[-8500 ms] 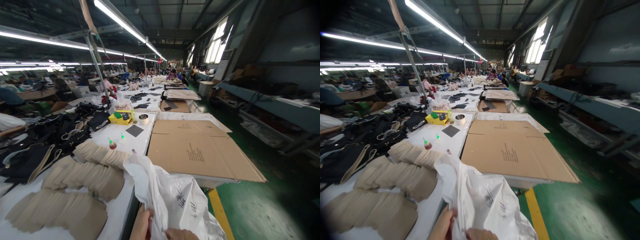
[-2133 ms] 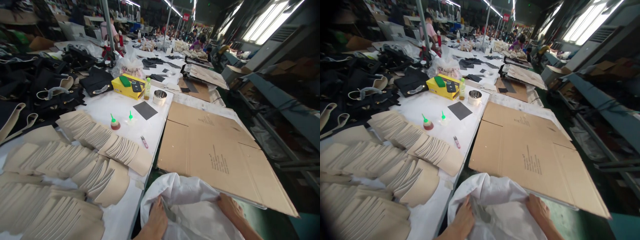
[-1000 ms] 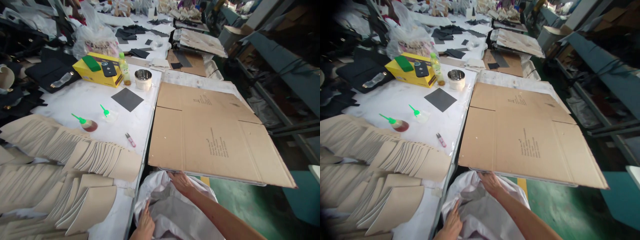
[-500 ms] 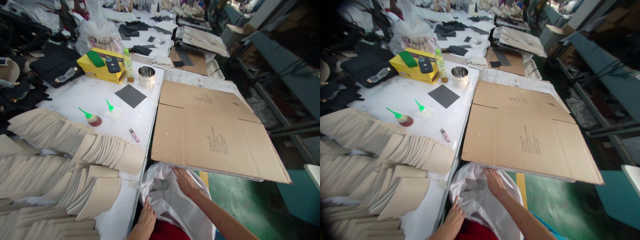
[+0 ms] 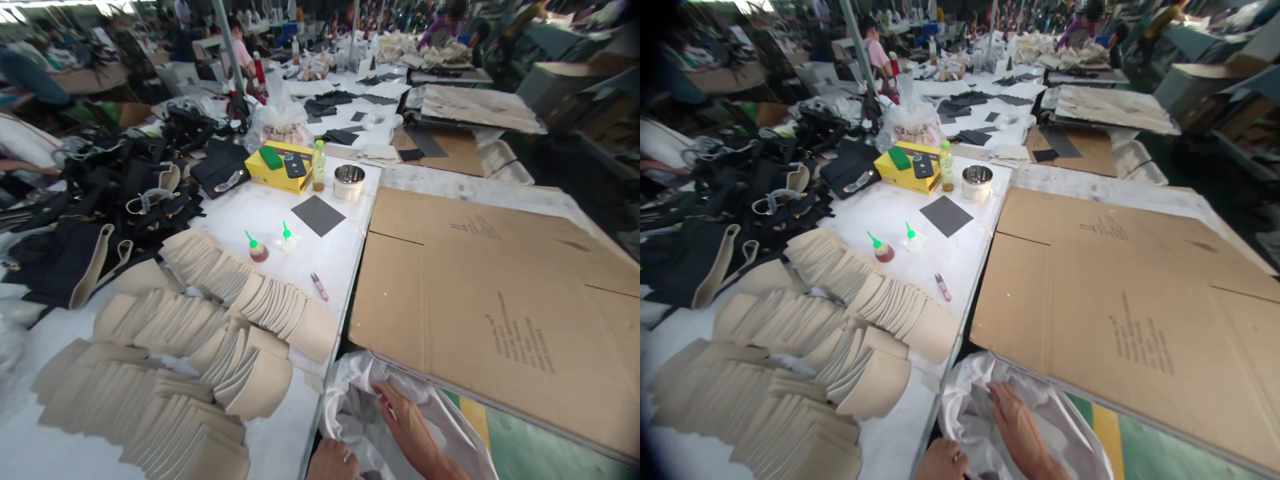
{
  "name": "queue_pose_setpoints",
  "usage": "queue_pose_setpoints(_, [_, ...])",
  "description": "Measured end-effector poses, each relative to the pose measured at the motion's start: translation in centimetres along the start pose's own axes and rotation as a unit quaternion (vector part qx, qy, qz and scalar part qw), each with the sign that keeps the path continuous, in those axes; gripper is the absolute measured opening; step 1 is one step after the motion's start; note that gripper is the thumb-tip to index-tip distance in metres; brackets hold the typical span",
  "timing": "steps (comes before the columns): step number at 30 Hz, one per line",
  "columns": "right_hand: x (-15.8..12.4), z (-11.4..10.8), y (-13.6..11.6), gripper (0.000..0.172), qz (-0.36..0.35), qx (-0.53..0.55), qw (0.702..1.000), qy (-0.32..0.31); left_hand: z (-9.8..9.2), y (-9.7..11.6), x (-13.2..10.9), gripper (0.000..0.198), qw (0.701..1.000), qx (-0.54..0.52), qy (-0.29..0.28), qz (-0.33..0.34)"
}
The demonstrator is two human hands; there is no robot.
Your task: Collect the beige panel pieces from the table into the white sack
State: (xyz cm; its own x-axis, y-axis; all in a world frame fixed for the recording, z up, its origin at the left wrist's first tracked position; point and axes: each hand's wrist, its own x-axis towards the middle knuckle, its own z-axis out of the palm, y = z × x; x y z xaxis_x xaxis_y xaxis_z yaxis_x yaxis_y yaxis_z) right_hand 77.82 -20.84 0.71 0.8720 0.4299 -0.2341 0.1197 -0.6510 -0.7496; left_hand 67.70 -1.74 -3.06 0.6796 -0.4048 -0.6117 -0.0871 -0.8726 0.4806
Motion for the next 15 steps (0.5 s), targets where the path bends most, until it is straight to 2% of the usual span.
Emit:
queue_pose_setpoints(3, [2.8, 0.1, -3.7, 0.031, 0.008, 0.065, 0.998, 0.002, -3.1, -1.3, -2.9, 0.032, 0.997, -0.032, 0.069, -0.032])
queue_pose_setpoints(5, [4.8, 0.5, -5.6, 0.031, 0.022, 0.100, 0.995, 0.010, -6.7, -2.4, -5.1, 0.038, 0.985, -0.063, 0.151, -0.049])
queue_pose_setpoints(7, [6.9, 1.1, -7.0, 0.036, 0.031, 0.125, 0.991, 0.020, -11.2, -3.4, -7.0, 0.038, 0.934, -0.135, 0.321, -0.080])
queue_pose_setpoints(8, [7.8, 1.4, -7.6, 0.040, 0.034, 0.132, 0.990, 0.026, -13.6, -3.8, -7.8, 0.037, 0.905, -0.153, 0.384, -0.101])
queue_pose_setpoints(9, [8.7, 1.7, -8.0, 0.044, 0.037, 0.137, 0.989, 0.031, -15.7, -4.1, -8.5, 0.034, 0.878, -0.161, 0.437, -0.112])
queue_pose_setpoints(11, [10.1, 2.0, -8.8, 0.050, 0.047, 0.139, 0.988, 0.041, -19.1, -4.7, -10.0, 0.029, 0.833, -0.185, 0.505, -0.130])
queue_pose_setpoints(13, [10.8, 2.1, -9.5, 0.052, 0.058, 0.138, 0.988, 0.047, -20.5, -5.5, -11.7, 0.026, 0.797, -0.215, 0.543, -0.150])
queue_pose_setpoints(15, [10.6, 2.1, -10.2, 0.051, 0.060, 0.138, 0.988, 0.038, -19.9, -6.7, -13.7, 0.027, 0.771, -0.230, 0.567, -0.180])
